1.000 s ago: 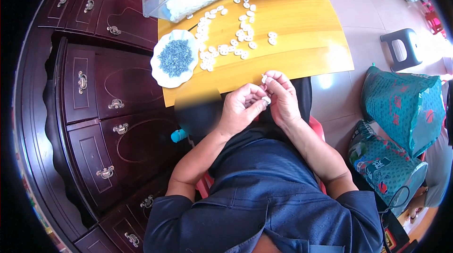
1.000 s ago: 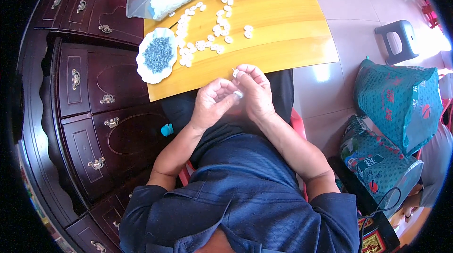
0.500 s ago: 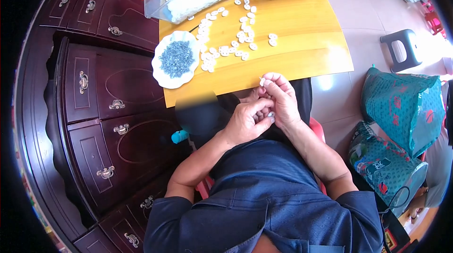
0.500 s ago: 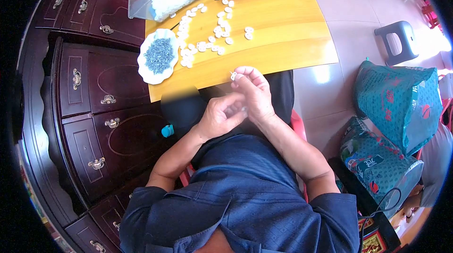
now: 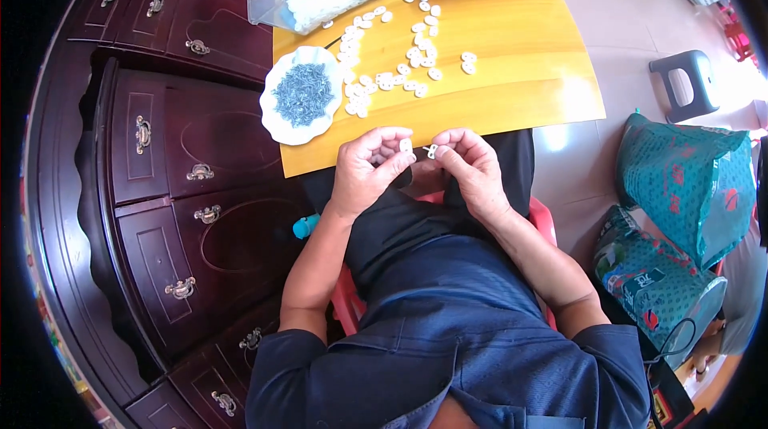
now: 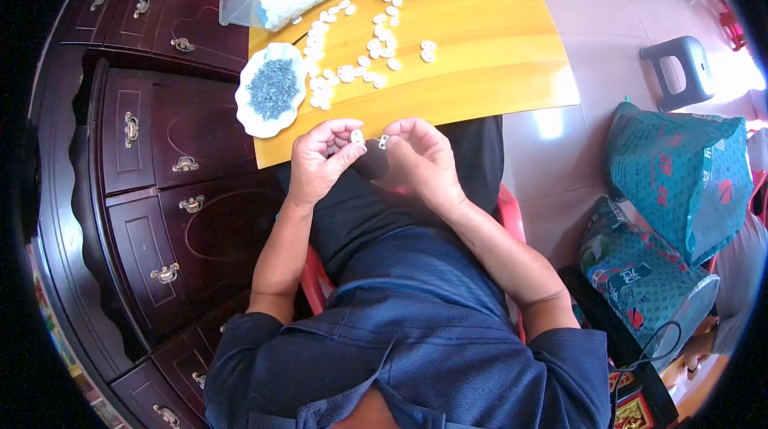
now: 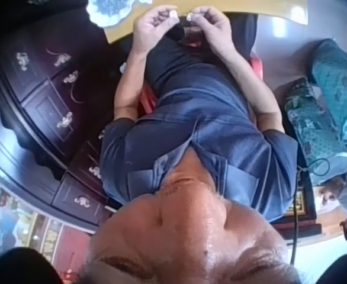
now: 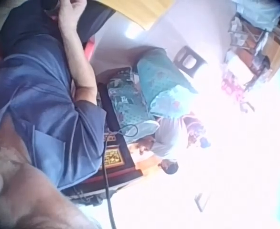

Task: Assembling small blue pins into white circular plastic button components.

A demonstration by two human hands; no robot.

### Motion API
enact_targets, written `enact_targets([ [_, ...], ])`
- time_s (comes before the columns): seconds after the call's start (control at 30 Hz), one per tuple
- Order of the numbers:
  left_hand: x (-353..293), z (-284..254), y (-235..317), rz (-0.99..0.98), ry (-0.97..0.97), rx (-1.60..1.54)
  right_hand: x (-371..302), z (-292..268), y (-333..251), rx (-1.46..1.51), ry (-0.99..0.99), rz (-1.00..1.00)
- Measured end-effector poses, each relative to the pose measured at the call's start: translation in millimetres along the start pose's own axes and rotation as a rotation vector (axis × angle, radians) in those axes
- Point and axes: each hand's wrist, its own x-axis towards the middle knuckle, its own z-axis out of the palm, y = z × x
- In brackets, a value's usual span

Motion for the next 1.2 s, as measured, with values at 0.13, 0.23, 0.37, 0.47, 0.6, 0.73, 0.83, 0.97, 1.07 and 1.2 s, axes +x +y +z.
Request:
enact_targets([
  [0.13,0,2,3,0.031,-0.035,0.064,1,1,4,-0.017,-0.009,-0.012],
  [0.23,1,1,3,0.049,-0.047,0.102,2,0,6,-0.047,-0.019,-0.019],
  [0.37,2,2,5,0.078,-0.070,0.136,1,1,5,-0.098,-0.018,-0.019],
  [0.47,2,1,6,0.099,-0.086,0.168,1,1,5,-0.127,-0.012,-0.022],
  [0.6,5,0,9,0.133,-0.105,0.215,1,0,6,-0.179,-0.004,-0.026],
  [0.73,7,0,11,0.141,-0.116,0.222,1,1,7,-0.236,0.007,-0.046],
  [0.83,7,1,11,0.152,-0.130,0.241,1,1,9,-0.228,-0.002,-0.043],
  [0.97,7,1,9,0.149,-0.143,0.263,1,1,10,-0.271,-0.004,-0.067],
  [1.07,7,-1,9,0.119,-0.167,0.273,0,3,8,-0.263,-0.009,-0.068],
  [1.2,8,-3,11,0.078,-0.213,0.299,3,-1,8,-0.222,-0.010,0.008],
])
